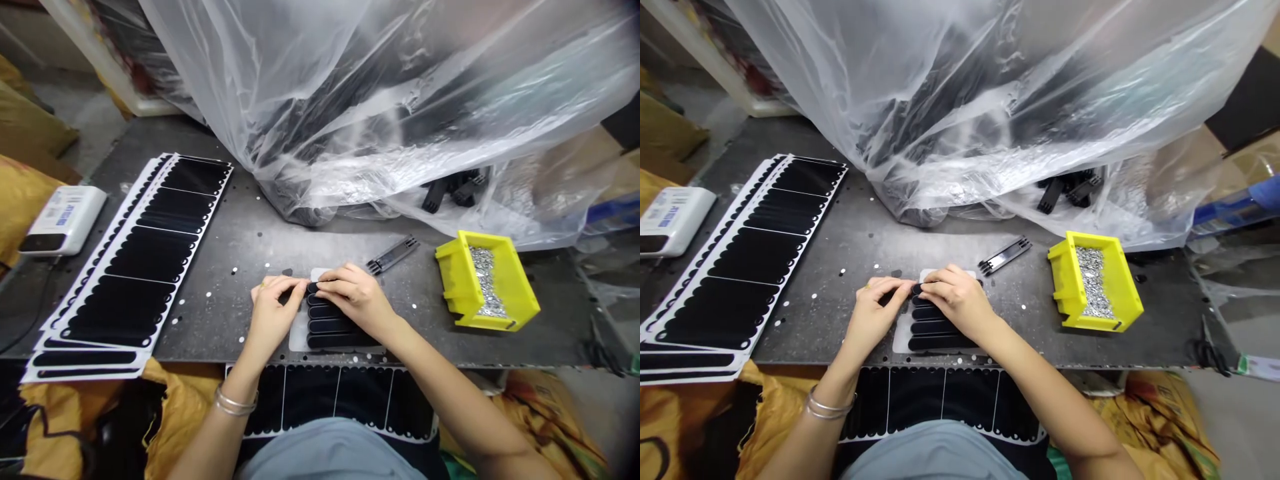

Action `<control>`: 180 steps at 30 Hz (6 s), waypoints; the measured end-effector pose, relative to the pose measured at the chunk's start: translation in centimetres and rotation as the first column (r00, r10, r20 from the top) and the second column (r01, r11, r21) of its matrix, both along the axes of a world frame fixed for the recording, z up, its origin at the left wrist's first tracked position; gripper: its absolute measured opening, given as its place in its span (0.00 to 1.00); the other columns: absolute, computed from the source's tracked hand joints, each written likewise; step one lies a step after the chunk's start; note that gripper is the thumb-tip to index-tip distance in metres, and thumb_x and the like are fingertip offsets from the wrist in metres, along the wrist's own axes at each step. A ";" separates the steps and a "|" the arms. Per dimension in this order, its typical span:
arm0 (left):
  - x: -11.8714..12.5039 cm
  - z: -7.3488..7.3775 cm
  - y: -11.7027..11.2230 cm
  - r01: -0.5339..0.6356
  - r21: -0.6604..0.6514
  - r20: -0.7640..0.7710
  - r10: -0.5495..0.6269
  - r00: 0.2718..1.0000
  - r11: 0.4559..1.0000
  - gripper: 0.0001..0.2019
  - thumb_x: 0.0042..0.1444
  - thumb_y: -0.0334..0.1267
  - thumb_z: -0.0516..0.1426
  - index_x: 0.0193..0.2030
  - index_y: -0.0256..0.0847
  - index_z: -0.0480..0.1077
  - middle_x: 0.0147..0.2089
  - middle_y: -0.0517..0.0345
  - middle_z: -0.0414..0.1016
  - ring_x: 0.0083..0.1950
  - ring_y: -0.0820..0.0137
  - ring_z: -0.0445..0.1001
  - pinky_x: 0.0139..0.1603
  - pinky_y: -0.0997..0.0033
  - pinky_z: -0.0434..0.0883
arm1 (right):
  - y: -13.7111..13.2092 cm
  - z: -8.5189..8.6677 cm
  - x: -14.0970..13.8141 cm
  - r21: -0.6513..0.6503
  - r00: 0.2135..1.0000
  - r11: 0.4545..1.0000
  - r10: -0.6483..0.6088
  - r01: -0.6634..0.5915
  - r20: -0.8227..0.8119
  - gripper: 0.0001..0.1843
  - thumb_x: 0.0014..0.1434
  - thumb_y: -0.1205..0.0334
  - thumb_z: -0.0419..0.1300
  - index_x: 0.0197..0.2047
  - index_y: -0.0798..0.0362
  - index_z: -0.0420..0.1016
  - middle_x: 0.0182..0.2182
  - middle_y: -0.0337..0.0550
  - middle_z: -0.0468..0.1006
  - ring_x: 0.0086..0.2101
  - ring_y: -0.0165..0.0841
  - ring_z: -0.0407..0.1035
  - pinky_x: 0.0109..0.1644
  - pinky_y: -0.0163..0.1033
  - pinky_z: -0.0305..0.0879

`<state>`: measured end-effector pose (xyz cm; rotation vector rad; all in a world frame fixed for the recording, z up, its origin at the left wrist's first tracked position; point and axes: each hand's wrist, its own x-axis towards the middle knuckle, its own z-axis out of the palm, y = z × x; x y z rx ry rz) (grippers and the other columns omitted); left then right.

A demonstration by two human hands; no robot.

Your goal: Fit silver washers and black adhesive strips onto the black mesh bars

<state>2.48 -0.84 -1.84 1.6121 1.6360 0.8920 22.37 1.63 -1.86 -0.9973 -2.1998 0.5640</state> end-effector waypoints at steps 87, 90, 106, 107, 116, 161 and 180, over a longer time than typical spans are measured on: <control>0.1 5.4 -12.2 0.476 -0.148 0.661 -0.272 0.700 0.867 0.61 0.36 0.68 0.72 0.76 0.47 0.56 0.63 0.41 0.74 0.59 0.48 0.76 0.60 0.50 0.75 | -12.2 13.6 7.5 -0.272 0.967 0.932 0.254 -0.240 0.016 0.08 0.71 0.55 0.61 0.46 0.47 0.80 0.31 0.35 0.79 0.29 0.27 0.72 0.33 0.34 0.68; 2.0 5.2 -11.5 0.435 -0.387 0.713 -0.036 0.700 0.813 0.31 0.46 0.58 0.72 0.50 0.36 0.79 0.38 0.51 0.82 0.36 0.63 0.79 0.37 0.68 0.77 | -12.3 9.7 5.2 -0.211 0.997 0.974 -0.079 0.082 0.018 0.10 0.69 0.56 0.63 0.51 0.47 0.79 0.39 0.40 0.81 0.36 0.31 0.75 0.42 0.38 0.71; 1.5 1.1 -11.8 0.273 -0.550 0.657 0.206 0.725 0.790 0.25 0.53 0.52 0.70 0.52 0.38 0.79 0.44 0.51 0.84 0.42 0.65 0.80 0.44 0.71 0.75 | -15.3 1.4 3.4 -0.410 0.925 0.905 -0.246 0.112 -0.291 0.20 0.67 0.63 0.65 0.61 0.45 0.74 0.50 0.47 0.73 0.48 0.36 0.72 0.52 0.43 0.74; 1.7 1.1 -11.8 0.274 -0.551 0.658 0.209 0.723 0.788 0.25 0.52 0.52 0.70 0.52 0.38 0.79 0.44 0.51 0.84 0.42 0.65 0.80 0.44 0.71 0.75 | -15.2 1.2 3.2 -0.398 0.924 0.911 -0.241 0.110 -0.297 0.21 0.67 0.63 0.65 0.62 0.44 0.74 0.50 0.47 0.73 0.48 0.36 0.72 0.52 0.44 0.74; -0.1 1.0 -12.2 0.047 -0.441 0.443 0.172 0.880 0.896 0.20 0.59 0.50 0.65 0.53 0.42 0.76 0.47 0.53 0.82 0.42 0.64 0.79 0.44 0.69 0.75 | -16.1 3.4 6.2 -0.546 0.847 0.815 -0.143 -0.192 -0.511 0.05 0.71 0.62 0.60 0.46 0.44 0.77 0.47 0.44 0.77 0.46 0.37 0.77 0.53 0.50 0.76; 1.4 0.9 -9.1 -0.084 -0.246 0.295 0.158 0.942 0.966 0.13 0.59 0.48 0.65 0.39 0.43 0.69 0.35 0.61 0.76 0.39 0.69 0.76 0.43 0.73 0.70 | -12.7 1.8 5.0 -0.068 0.933 0.936 -0.350 0.346 -0.080 0.16 0.70 0.67 0.60 0.58 0.46 0.79 0.40 0.45 0.70 0.38 0.35 0.69 0.41 0.42 0.73; 0.2 0.6 -8.1 -0.042 -0.198 0.164 0.075 0.984 0.979 0.14 0.64 0.49 0.61 0.49 0.43 0.76 0.40 0.58 0.81 0.42 0.67 0.78 0.45 0.71 0.71 | -10.2 4.2 3.5 -0.410 0.954 0.908 -0.195 0.088 -0.228 0.13 0.70 0.58 0.60 0.56 0.48 0.76 0.45 0.46 0.75 0.36 0.31 0.72 0.39 0.39 0.74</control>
